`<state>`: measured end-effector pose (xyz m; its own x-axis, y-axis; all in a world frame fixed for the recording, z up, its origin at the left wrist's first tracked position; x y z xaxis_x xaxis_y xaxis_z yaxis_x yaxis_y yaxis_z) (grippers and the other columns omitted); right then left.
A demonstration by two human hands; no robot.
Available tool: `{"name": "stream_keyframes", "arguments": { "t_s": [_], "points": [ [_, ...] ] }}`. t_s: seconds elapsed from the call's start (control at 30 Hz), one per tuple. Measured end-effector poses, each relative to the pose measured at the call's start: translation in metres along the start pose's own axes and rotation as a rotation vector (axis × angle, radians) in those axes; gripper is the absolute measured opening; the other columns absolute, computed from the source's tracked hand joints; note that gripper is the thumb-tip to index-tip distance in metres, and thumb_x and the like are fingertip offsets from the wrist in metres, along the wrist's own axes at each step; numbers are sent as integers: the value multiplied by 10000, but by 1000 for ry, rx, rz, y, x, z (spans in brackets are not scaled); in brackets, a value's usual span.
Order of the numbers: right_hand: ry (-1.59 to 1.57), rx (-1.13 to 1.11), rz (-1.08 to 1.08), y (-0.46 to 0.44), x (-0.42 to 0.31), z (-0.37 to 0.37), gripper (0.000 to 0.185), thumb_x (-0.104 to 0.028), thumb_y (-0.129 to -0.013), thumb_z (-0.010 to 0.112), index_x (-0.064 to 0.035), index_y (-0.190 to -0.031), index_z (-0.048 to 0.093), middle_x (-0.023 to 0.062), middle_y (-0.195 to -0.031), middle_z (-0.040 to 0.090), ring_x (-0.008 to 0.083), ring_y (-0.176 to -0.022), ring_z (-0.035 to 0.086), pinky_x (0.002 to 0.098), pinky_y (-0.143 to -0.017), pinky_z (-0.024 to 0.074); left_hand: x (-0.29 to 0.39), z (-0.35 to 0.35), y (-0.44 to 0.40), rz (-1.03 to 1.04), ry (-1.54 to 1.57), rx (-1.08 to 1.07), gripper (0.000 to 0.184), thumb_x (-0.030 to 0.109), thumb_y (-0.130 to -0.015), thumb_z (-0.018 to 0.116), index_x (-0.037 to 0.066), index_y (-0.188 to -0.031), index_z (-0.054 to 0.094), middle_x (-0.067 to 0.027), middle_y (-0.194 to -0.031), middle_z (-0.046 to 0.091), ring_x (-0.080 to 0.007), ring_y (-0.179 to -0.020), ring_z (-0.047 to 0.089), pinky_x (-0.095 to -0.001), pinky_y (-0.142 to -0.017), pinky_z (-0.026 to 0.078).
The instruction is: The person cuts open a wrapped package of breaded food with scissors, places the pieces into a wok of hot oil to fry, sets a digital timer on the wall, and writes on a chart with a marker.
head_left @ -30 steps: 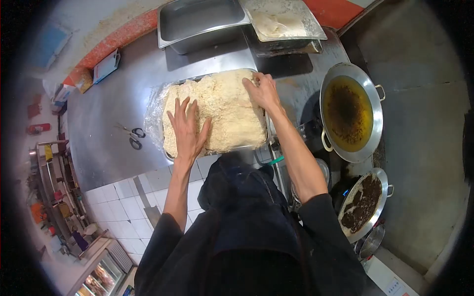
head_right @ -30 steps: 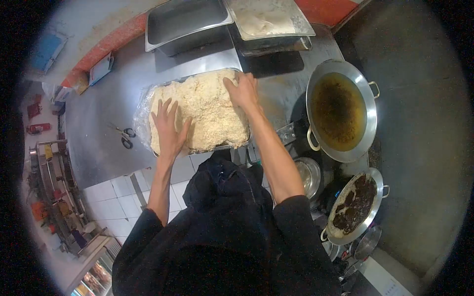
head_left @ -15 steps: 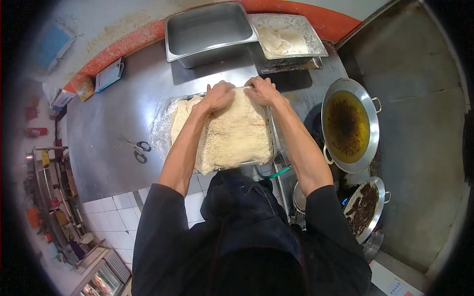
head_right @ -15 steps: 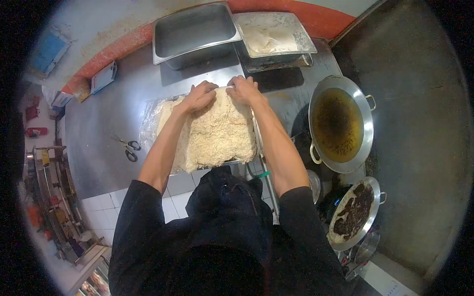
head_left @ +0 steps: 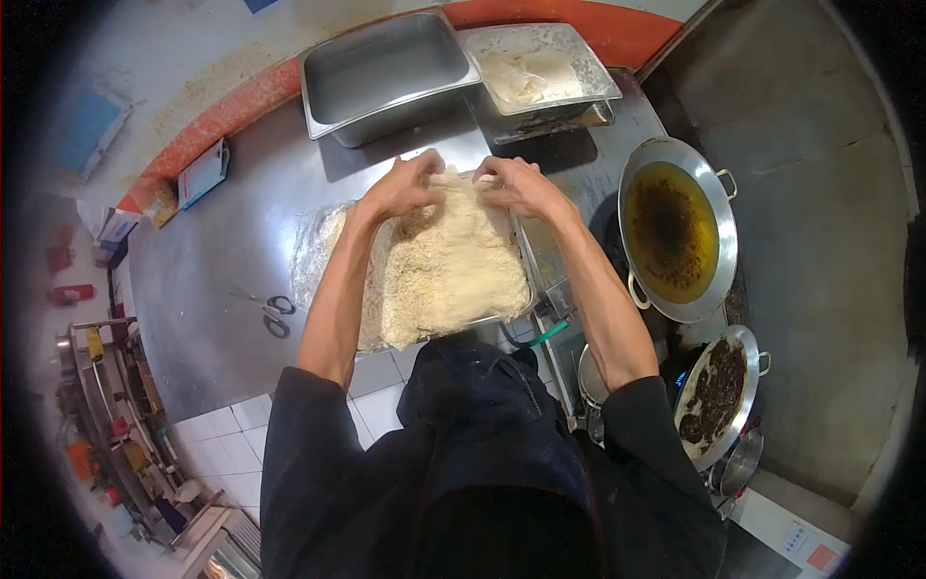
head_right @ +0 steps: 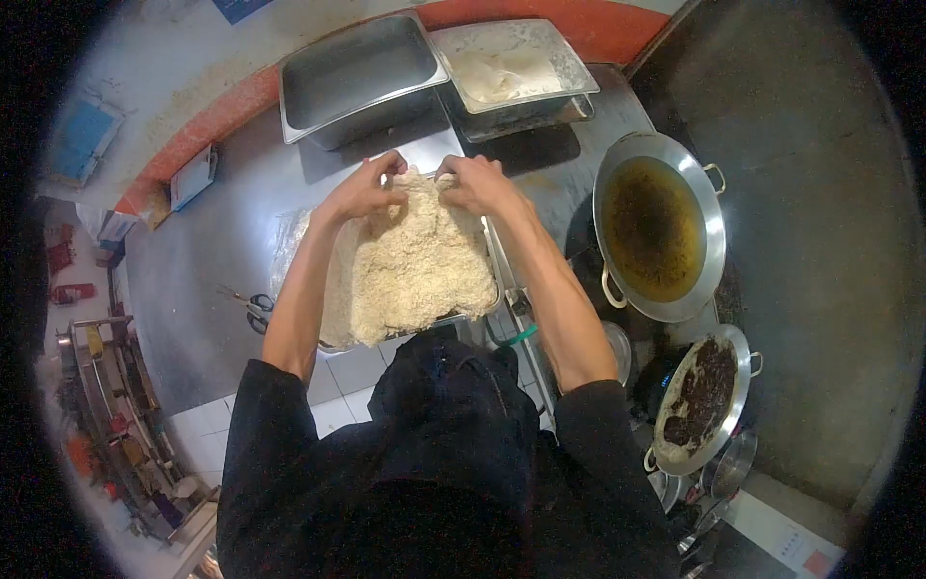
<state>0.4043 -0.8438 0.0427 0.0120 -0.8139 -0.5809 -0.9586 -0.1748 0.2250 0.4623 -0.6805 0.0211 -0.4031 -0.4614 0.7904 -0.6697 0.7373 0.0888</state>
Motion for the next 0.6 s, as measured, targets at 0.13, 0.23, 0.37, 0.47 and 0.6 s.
{"name": "stream_keyframes", "arguments": {
  "t_s": [0.13,0.23,0.37,0.47,0.6],
  "points": [
    [-87,104,-108,32,-19,-27,346,-259,-794,726,-86,-1092,696,169,-890,715,335,-923,677,471,-902,420,26,-13,23,22,-49,2,424,276,-760,734,75,-1057,508,-20,-931,565,-216,-963,585,-569,-1205,95],
    [-89,212,-169,61,-34,-48,335,-256,-816,726,-64,-1088,687,190,-837,708,334,-831,696,439,-831,474,61,-24,45,36,-98,59,327,195,-726,716,70,-985,561,-48,-817,575,-219,-848,611,-615,-1195,61],
    [-262,386,41,109,-32,-66,347,-269,-841,739,-34,-1089,679,201,-850,707,329,-773,705,392,-722,530,89,-19,69,100,-171,177,286,175,-749,714,54,-973,584,-64,-926,643,-270,-919,633,-600,-1208,84],
    [-493,565,187,168,0,-64,362,-288,-843,743,-30,-1088,681,193,-862,708,296,-790,703,379,-754,526,90,-12,88,107,-105,279,410,154,-746,780,22,-1091,602,-96,-1049,657,-290,-1027,627,-510,-1184,230],
    [-655,901,383,301,66,-68,355,-279,-844,761,-48,-1105,696,127,-989,722,193,-900,675,341,-819,510,91,-4,104,94,-30,321,402,160,-804,747,22,-1162,626,-94,-1091,664,-276,-998,611,-445,-1094,360]
  ]
}}
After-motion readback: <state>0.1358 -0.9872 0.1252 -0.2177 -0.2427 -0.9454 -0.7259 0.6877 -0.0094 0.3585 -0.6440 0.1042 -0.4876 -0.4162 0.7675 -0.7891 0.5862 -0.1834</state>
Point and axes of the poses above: each hand's wrist, its own y-axis away from the middle knuckle, its own z-axis out of the palm, x = y × z, the point moved 8 cm from there along -y, towards the middle knuckle
